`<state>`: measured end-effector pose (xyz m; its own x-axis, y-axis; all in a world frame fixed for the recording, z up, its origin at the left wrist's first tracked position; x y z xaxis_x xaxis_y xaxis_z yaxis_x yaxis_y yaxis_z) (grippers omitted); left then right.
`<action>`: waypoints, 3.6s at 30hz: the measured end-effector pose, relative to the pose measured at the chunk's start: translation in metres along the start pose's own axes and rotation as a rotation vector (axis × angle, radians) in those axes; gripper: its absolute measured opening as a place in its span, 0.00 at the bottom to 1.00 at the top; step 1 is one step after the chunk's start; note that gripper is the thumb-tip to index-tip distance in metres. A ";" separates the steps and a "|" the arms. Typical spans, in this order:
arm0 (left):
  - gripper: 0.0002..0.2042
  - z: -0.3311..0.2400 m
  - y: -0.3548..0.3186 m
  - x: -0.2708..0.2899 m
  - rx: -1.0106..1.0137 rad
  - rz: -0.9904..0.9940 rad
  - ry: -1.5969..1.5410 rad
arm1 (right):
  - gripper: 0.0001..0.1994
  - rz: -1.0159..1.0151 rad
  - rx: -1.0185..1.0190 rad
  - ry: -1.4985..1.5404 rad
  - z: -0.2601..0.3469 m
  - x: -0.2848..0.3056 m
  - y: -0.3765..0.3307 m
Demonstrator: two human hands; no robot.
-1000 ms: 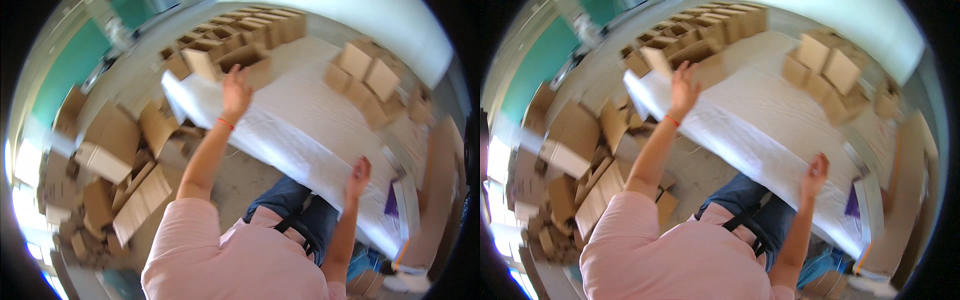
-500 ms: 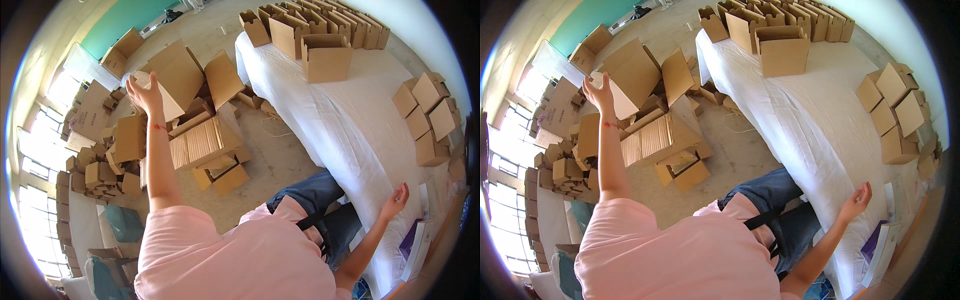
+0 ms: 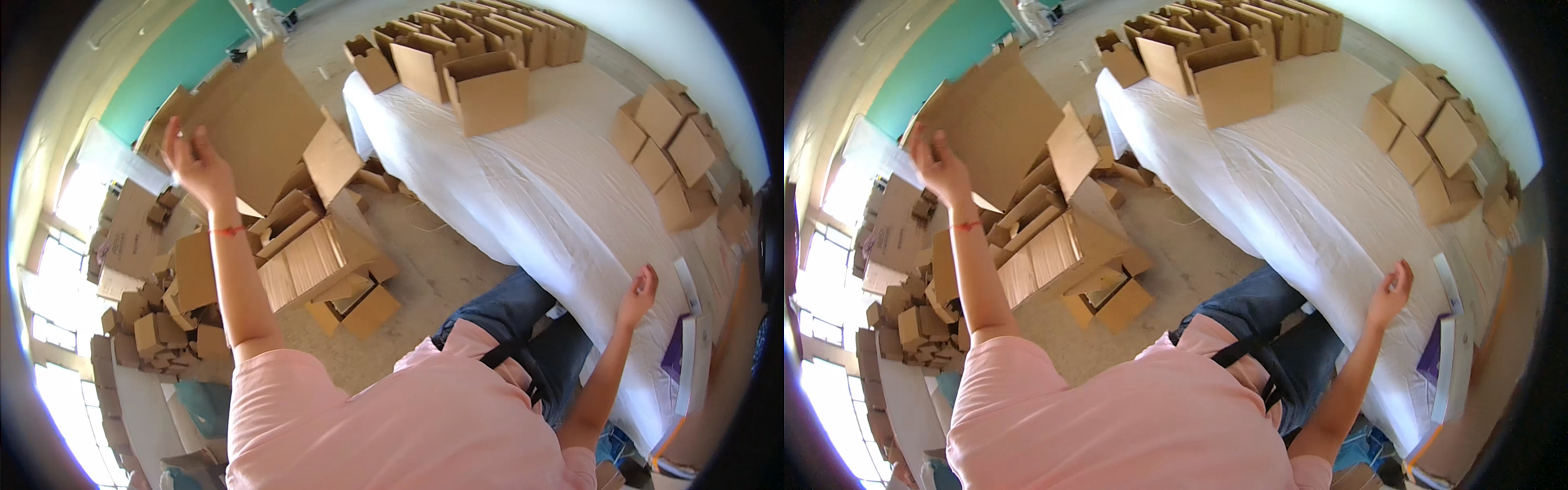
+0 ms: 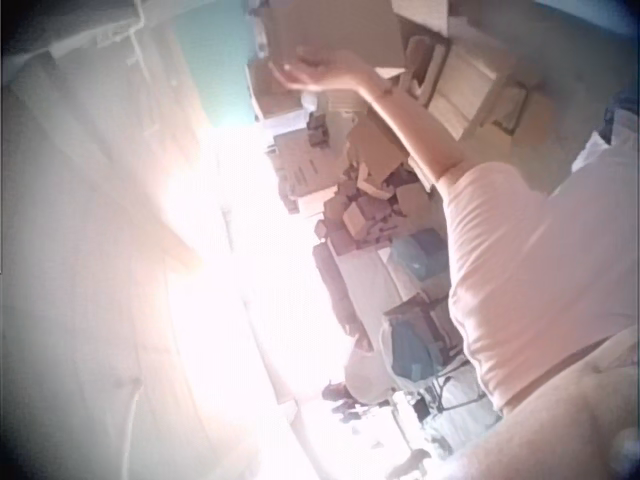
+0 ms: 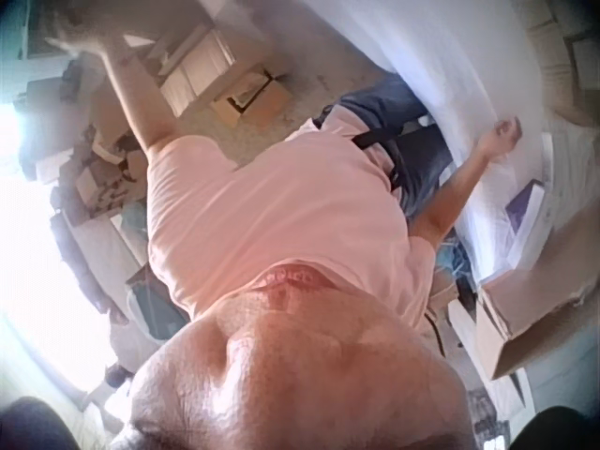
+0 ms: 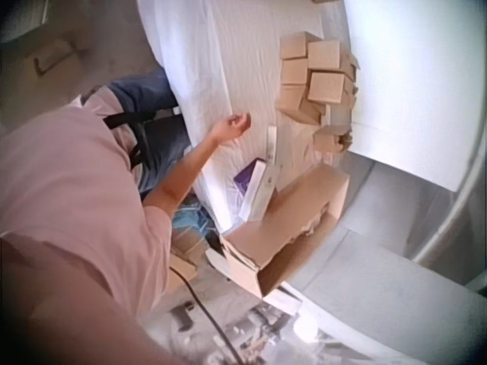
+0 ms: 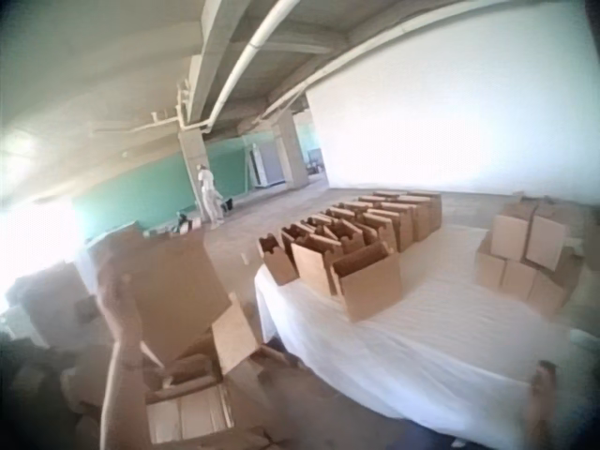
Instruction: The person folds small cardboard boxes by hand, secures the bottom flaps, and places them in stacks on a table. The person then picks up unfolded flat boxes from the floor and folds them one by one.
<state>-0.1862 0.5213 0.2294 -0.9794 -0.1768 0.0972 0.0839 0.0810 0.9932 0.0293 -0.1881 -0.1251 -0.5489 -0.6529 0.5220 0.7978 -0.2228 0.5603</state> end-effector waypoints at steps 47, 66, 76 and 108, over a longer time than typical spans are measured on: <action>0.35 -0.387 -0.215 -0.177 0.465 1.088 -1.510 | 0.19 0.405 0.138 0.290 0.184 0.081 0.064; 0.72 -0.380 -0.257 -0.228 0.196 1.700 -1.859 | 0.28 0.525 -0.416 0.608 0.076 0.015 -0.036; 0.33 -0.320 -0.290 -0.214 0.757 1.749 -1.666 | 0.30 0.528 -0.310 0.770 0.113 -0.021 0.026; 0.13 -0.578 -0.380 -0.090 0.603 1.984 -1.854 | 0.32 -0.128 -0.543 -0.600 -0.014 0.335 -0.056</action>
<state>-0.0240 -0.0609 -0.1193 0.7273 0.6708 -0.1454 0.6683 -0.7403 -0.0725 -0.1956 -0.4043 0.0094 -0.5606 -0.1344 0.8171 0.6451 -0.6895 0.3293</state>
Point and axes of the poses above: each hand's wrist, its own y-axis towards the middle knuckle, its own x-axis out of the back of the hand, z = x × y, the point moved 9 cm from there along y, towards the middle knuckle, and after that the axes turned 4 degrees about z, right-handed, at the moved point
